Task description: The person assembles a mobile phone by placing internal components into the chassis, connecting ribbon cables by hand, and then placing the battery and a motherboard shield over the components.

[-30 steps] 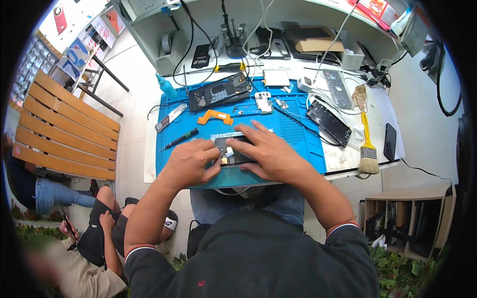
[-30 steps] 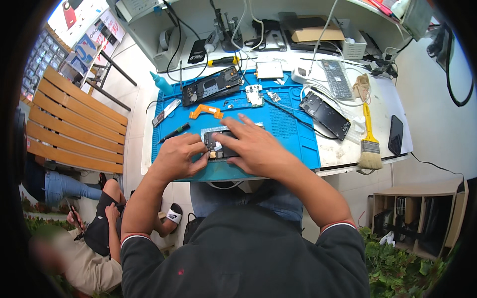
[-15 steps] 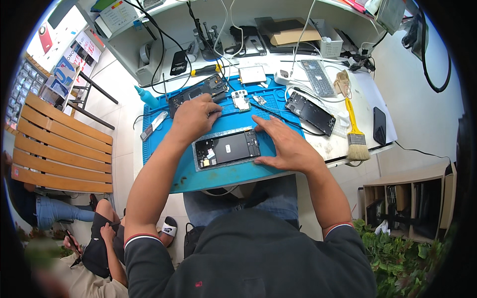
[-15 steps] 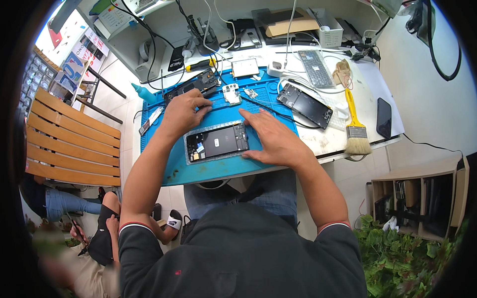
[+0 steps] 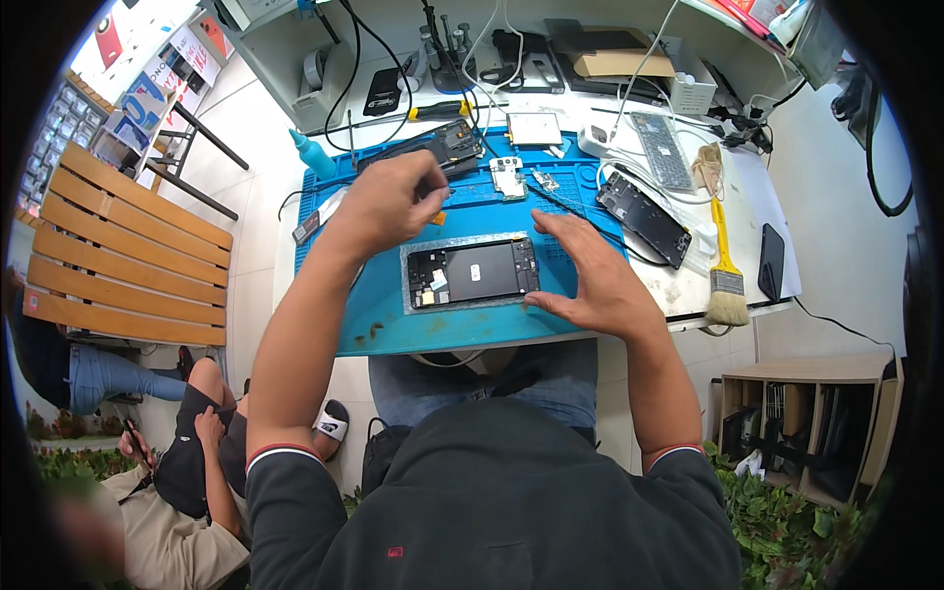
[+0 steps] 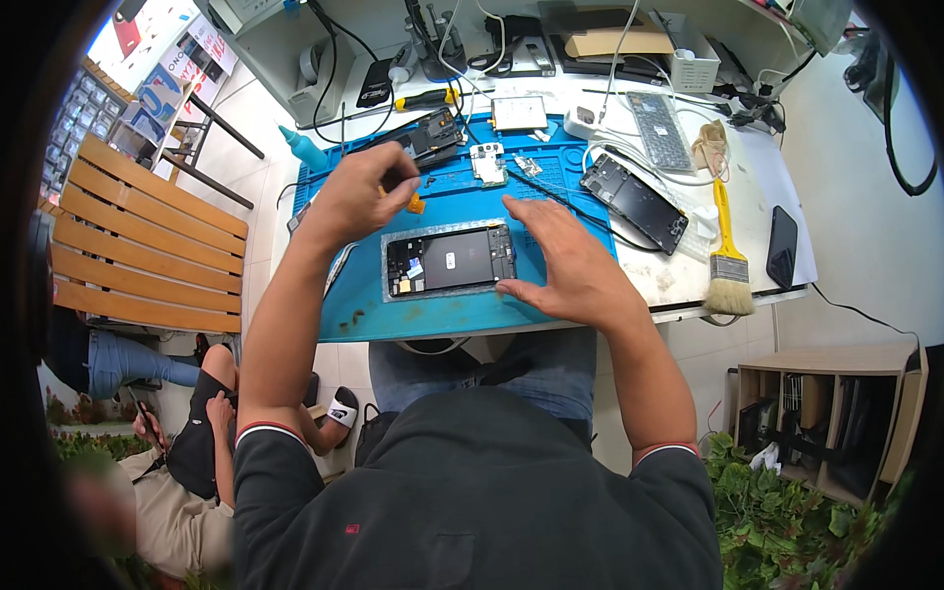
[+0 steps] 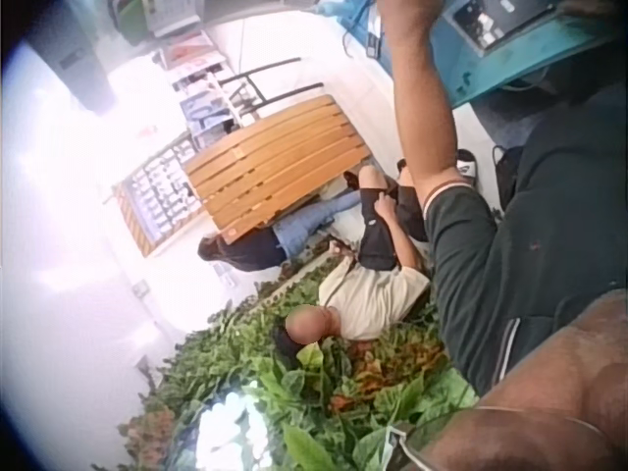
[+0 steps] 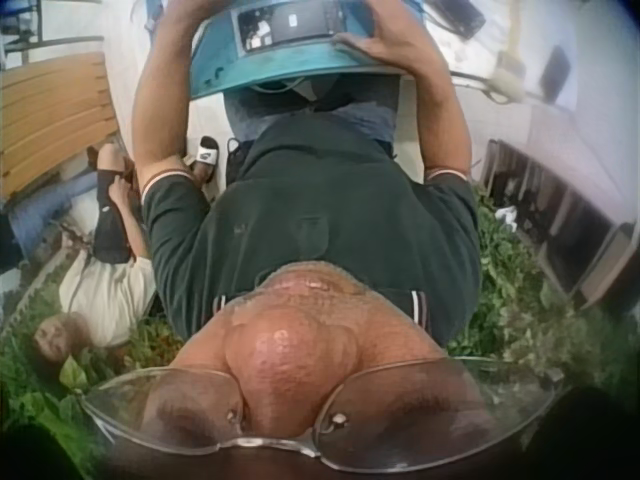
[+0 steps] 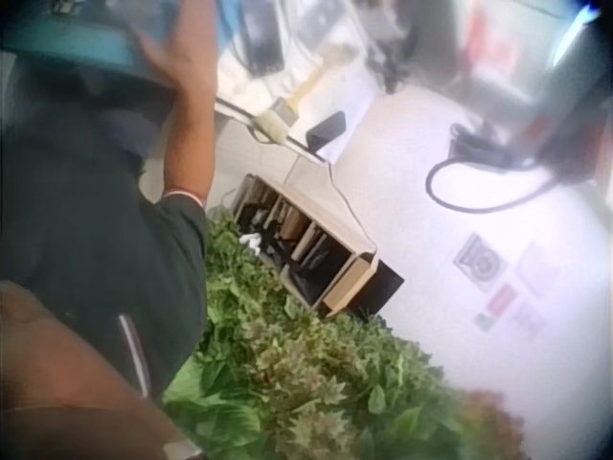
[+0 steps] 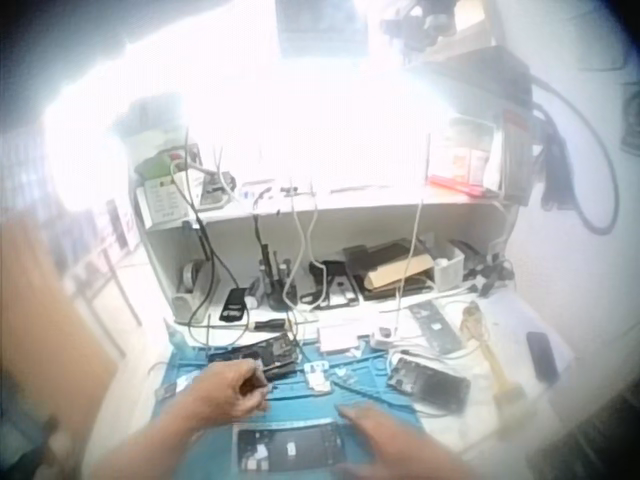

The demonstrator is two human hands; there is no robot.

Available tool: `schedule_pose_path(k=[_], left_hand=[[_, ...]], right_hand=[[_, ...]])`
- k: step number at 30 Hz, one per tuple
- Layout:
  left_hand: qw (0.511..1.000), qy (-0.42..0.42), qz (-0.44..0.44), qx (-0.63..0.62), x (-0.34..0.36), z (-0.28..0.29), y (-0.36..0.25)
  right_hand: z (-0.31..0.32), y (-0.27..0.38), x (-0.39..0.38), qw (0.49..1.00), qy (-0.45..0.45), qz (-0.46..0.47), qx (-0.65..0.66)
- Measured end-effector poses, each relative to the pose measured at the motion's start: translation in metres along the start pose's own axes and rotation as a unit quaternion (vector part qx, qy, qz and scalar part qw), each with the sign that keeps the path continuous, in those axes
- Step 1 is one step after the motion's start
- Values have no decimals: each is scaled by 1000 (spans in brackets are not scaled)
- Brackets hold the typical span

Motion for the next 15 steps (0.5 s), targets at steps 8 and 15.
schedule_pose_path(k=[8, 15], left_hand=[[939, -27, 138, -315, -74, 0, 41], [872, 16, 155, -464, -87, -20, 21]], right_hand=[[-10, 16, 13, 999, -26, 38, -5], [-23, 42, 35, 996, -74, 49, 0]])
Point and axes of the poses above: each hand's wrist, its own x-axis towards the middle knuckle, its own z-axis out of the back of the hand, y = z × x, the point moved 7 cm from there along x, towards the middle knuckle, and after that the axes turned 1 degree about y, right-handed, at the moved point
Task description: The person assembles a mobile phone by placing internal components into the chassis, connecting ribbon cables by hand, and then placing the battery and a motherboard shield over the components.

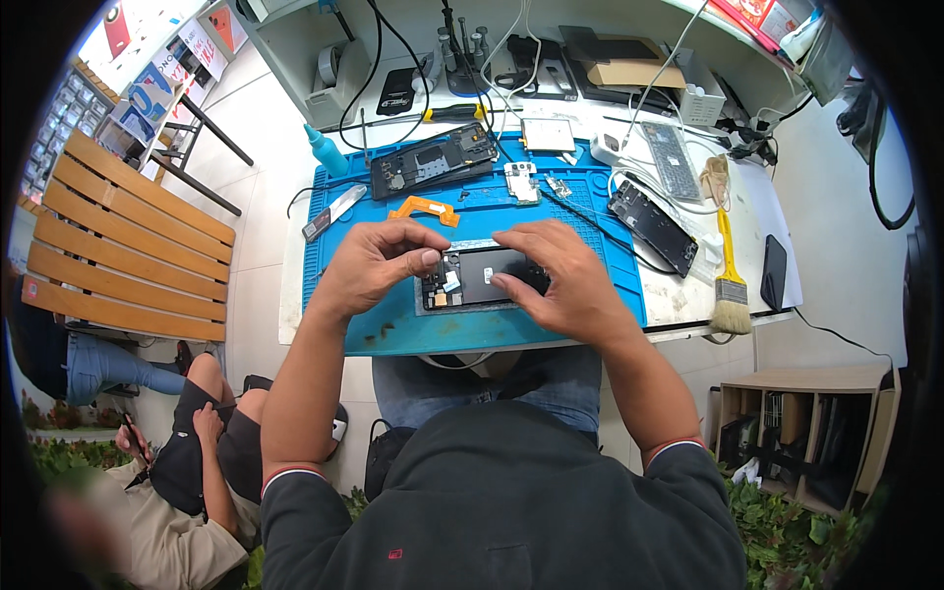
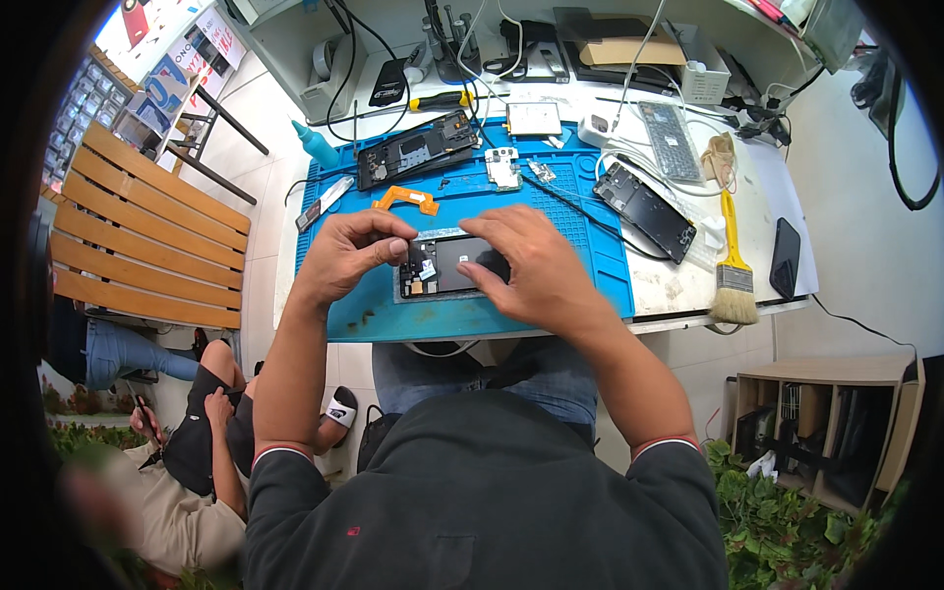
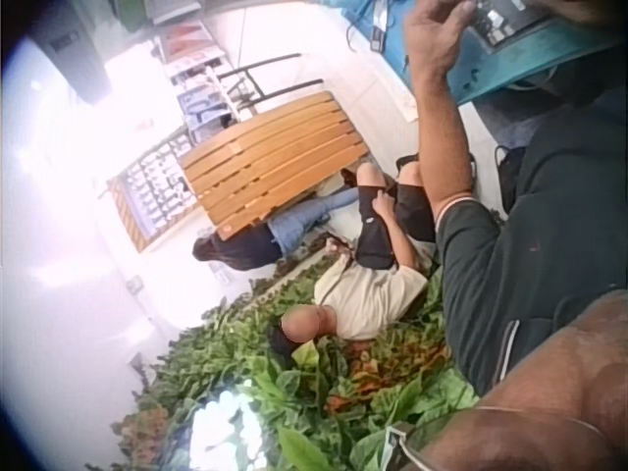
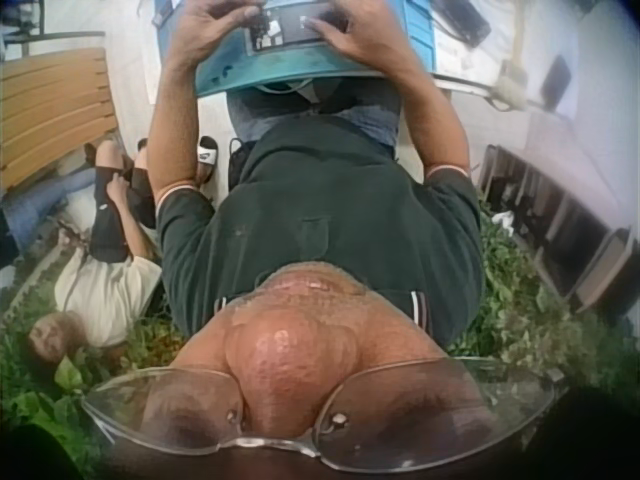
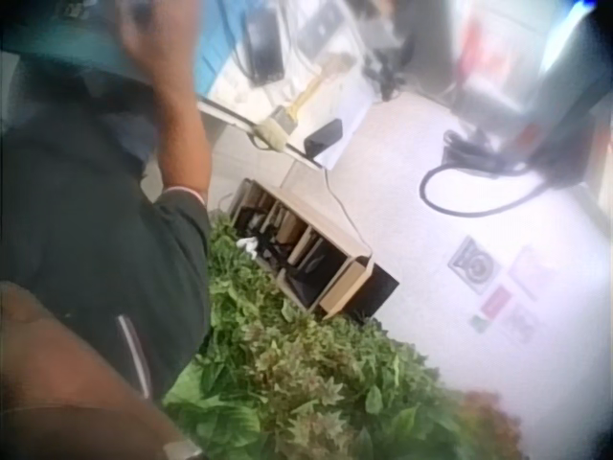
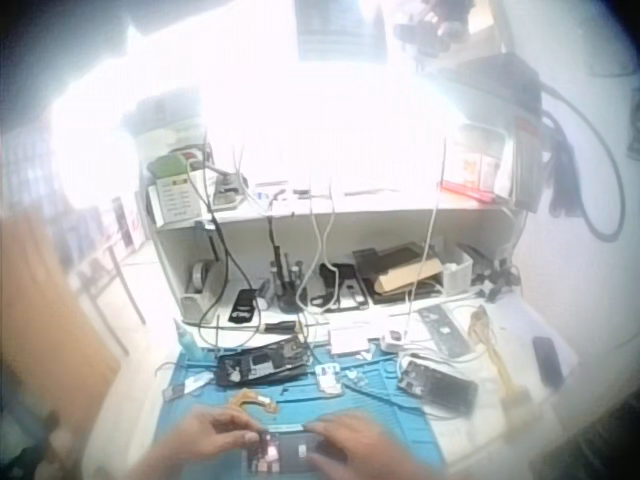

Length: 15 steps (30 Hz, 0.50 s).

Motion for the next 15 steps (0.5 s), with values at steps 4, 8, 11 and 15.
schedule_pose_path(k=[4, 8, 11, 15], left_hand=[[999, 9, -38, 16, 2, 0, -6], [994, 75, 22, -74, 8, -15, -20], [992, 101, 41, -70, 11, -17, -29], [990, 104, 74, -58, 8, -19, -27]], right_hand=[[-13, 9, 11, 998, -12, -16, 52], [-22, 17, 23, 998, 3, 52, 45], [-26, 17, 26, 995, 13, 75, 61], [-25, 17, 23, 992, 2, 95, 88]])
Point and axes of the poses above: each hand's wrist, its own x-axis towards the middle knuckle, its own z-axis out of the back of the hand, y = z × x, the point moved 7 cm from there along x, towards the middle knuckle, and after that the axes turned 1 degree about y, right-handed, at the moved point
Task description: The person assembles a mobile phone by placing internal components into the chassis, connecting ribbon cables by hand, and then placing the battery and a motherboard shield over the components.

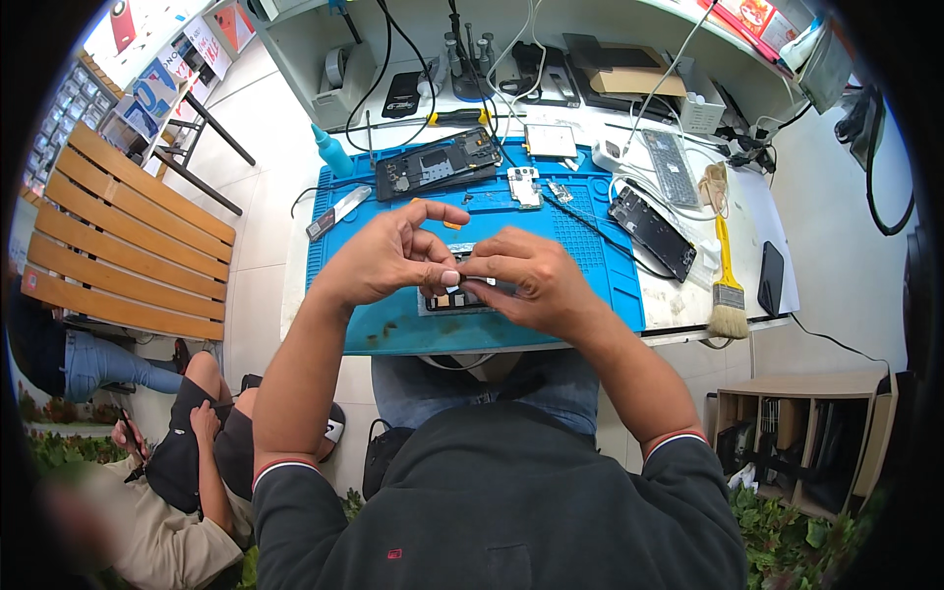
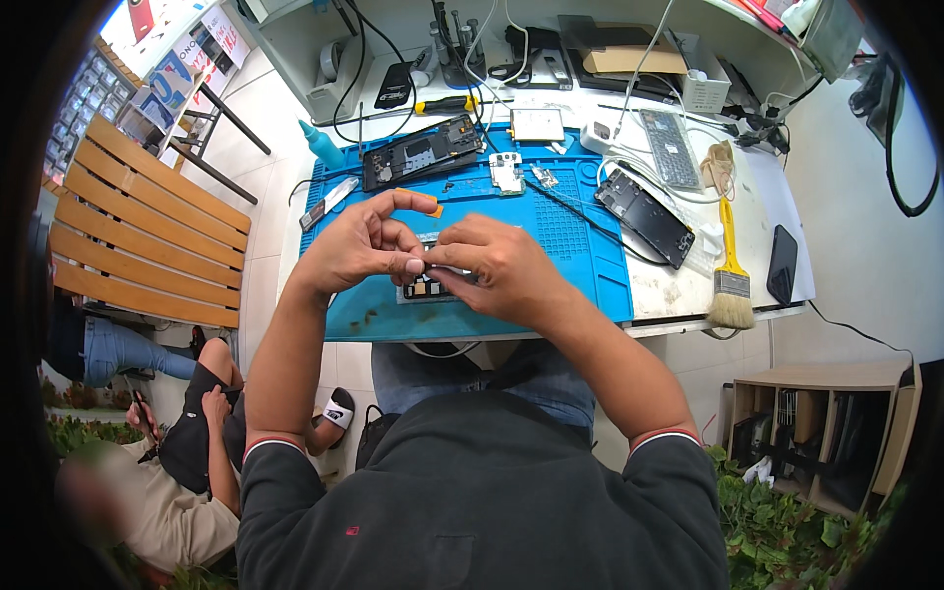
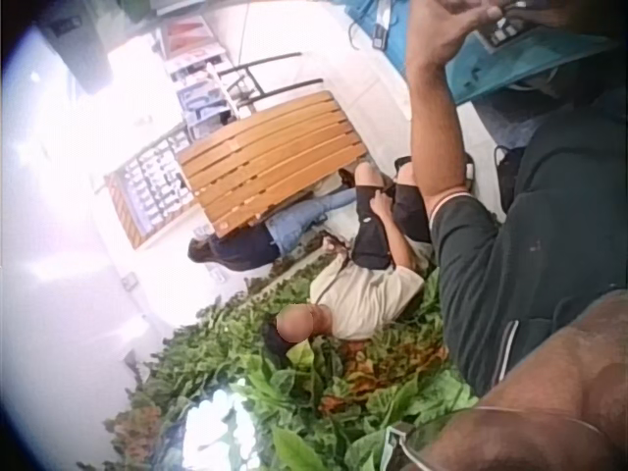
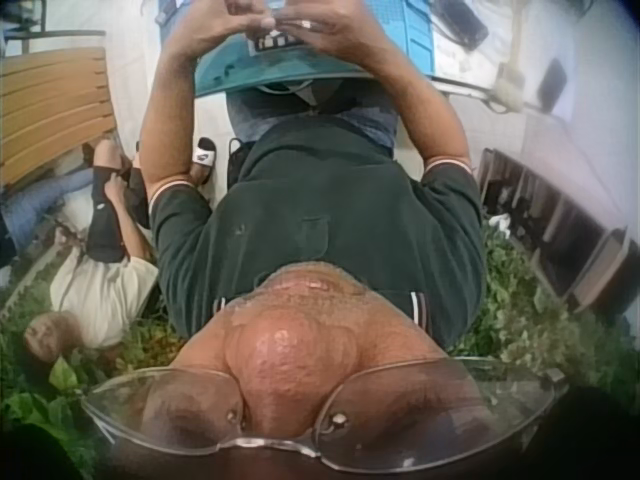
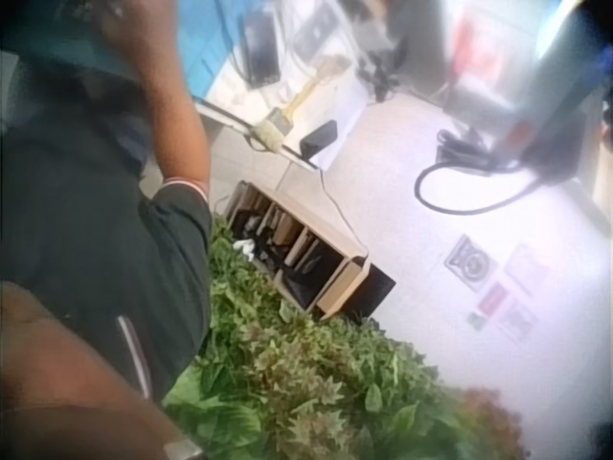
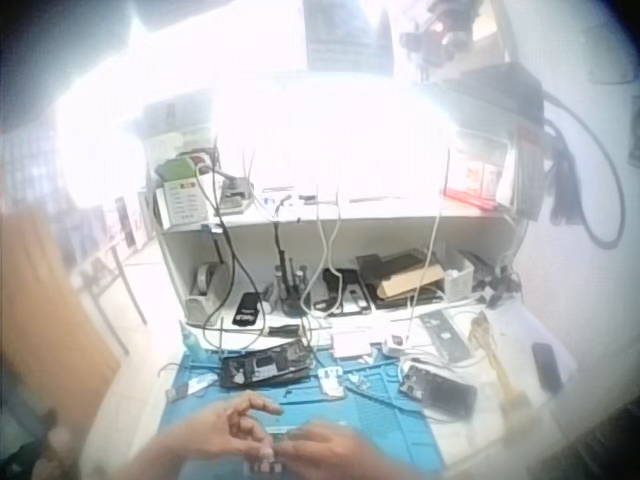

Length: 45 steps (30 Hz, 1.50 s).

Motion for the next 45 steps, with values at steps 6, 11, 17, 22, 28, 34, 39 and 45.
schedule_pose_path(k=[6, 11, 17, 22, 28, 34, 39, 45], left_hand=[[996, -38, -57, -58, -3, 0, 8], [995, -50, -59, -62, -3, -2, 10], [994, -71, -23, -74, 4, 2, 24], [985, -153, 16, 76, 16, 24, 25], [972, -139, 58, 178, 31, 22, 24], [968, -135, 89, 194, 36, 22, 22], [964, -131, 114, 201, 41, 25, 24], [952, -106, 148, 247, 50, 25, 19]], right_hand=[[-3, -9, -9, 997, -33, -55, 49], [-3, -10, -10, 996, -46, -63, 36], [-6, -7, -9, 998, -60, -31, 14], [-3, -14, -8, 992, 14, -77, -94], [-3, -22, -13, 977, 136, -105, -123], [-6, -26, -16, 977, 142, -112, -114], [-7, -27, -15, 975, 152, -116, -114], [-7, -25, -13, 971, 169, -120, -121]])
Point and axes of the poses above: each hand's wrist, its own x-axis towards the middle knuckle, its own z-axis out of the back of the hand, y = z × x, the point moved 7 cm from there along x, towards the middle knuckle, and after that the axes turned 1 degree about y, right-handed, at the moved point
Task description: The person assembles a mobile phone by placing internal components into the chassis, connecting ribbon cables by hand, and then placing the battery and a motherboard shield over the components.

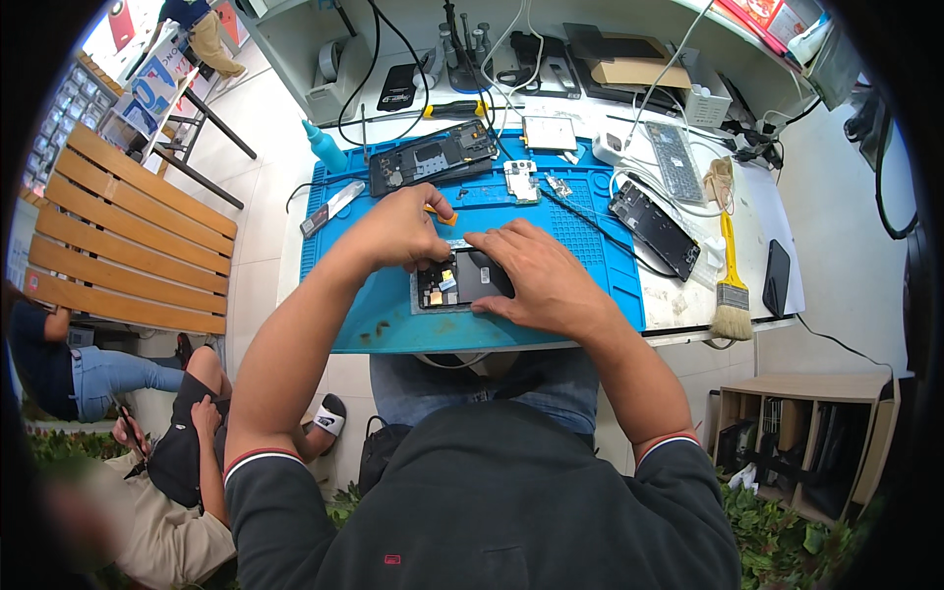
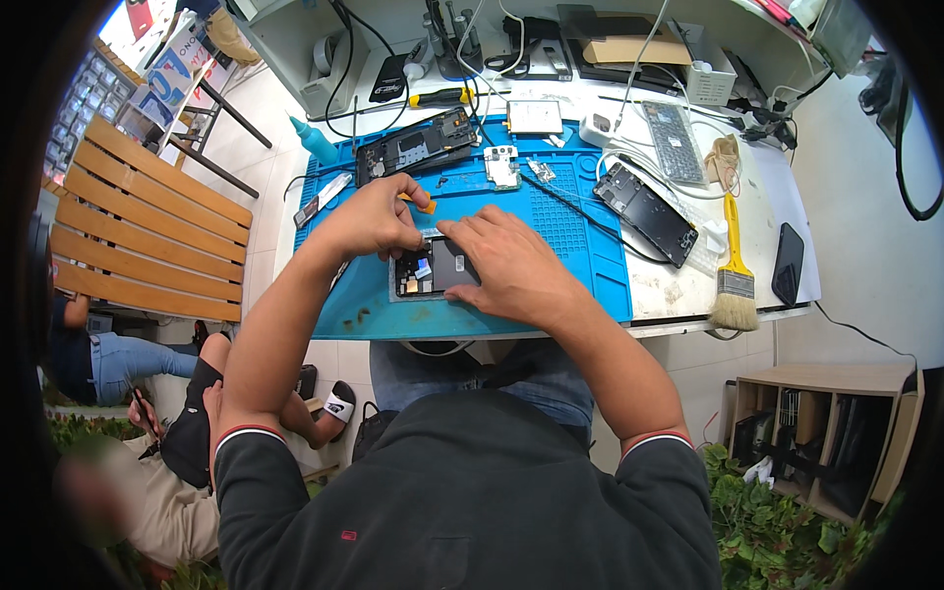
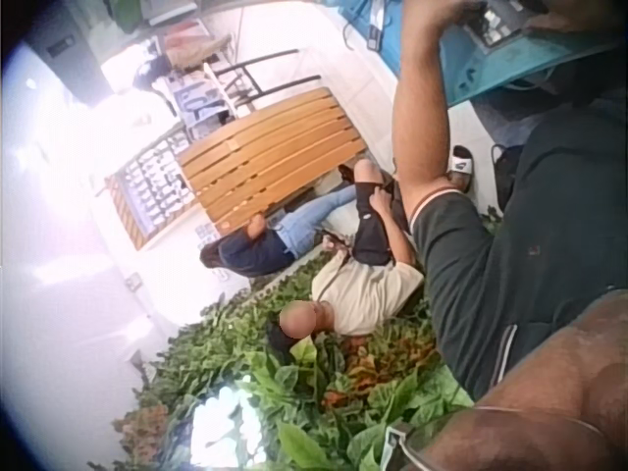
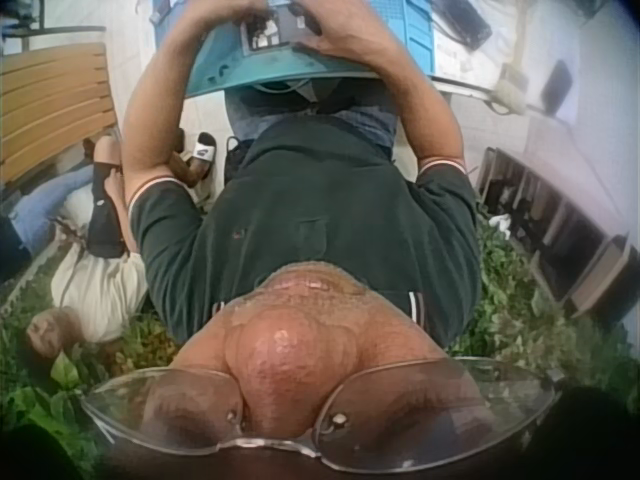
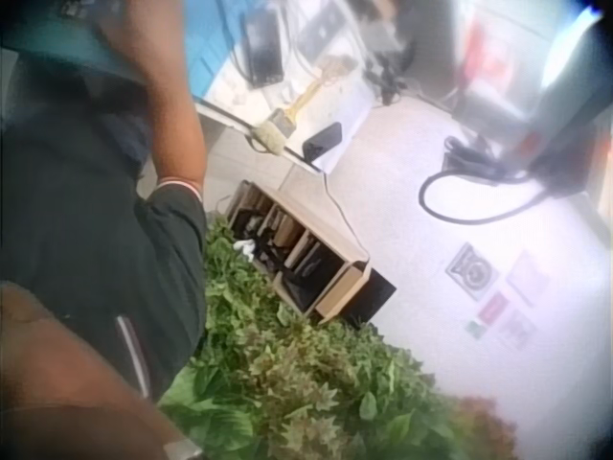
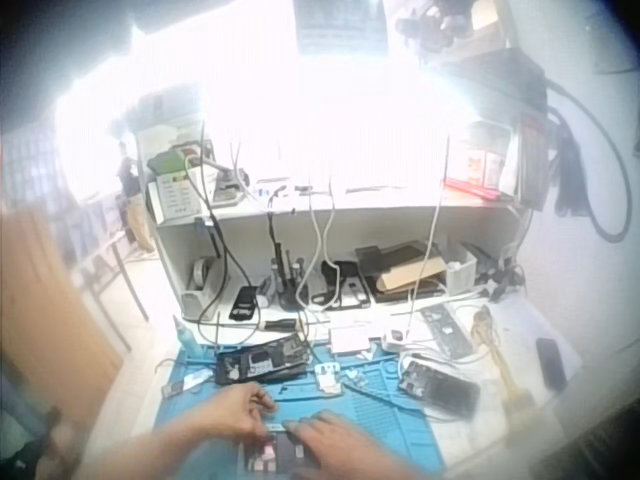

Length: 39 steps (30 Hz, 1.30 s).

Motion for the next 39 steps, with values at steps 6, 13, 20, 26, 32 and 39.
schedule_pose_path(k=[6, 13, 20, 26, 32, 39], left_hand=[[999, 12, 4, 30, -6, 8, -3], [962, -67, -221, 145, -42, 10, -2], [932, -106, -268, 220, -56, -2, 4], [916, -108, -291, 254, -61, -12, -5], [914, -145, -306, 226, -54, 0, -8], [885, -118, -353, 278, -60, -15, -4]], right_hand=[[-1, -1, -1, 1000, 1, -3, -8], [-2, -3, -3, 1000, -12, 1, -4], [-1, -1, -1, 1000, -6, -3, -2], [-3, -3, -1, 1000, -5, -4, 0], [-1, -3, 0, 1000, -9, -3, 1], [-2, -2, -1, 1000, -6, -10, 7]])
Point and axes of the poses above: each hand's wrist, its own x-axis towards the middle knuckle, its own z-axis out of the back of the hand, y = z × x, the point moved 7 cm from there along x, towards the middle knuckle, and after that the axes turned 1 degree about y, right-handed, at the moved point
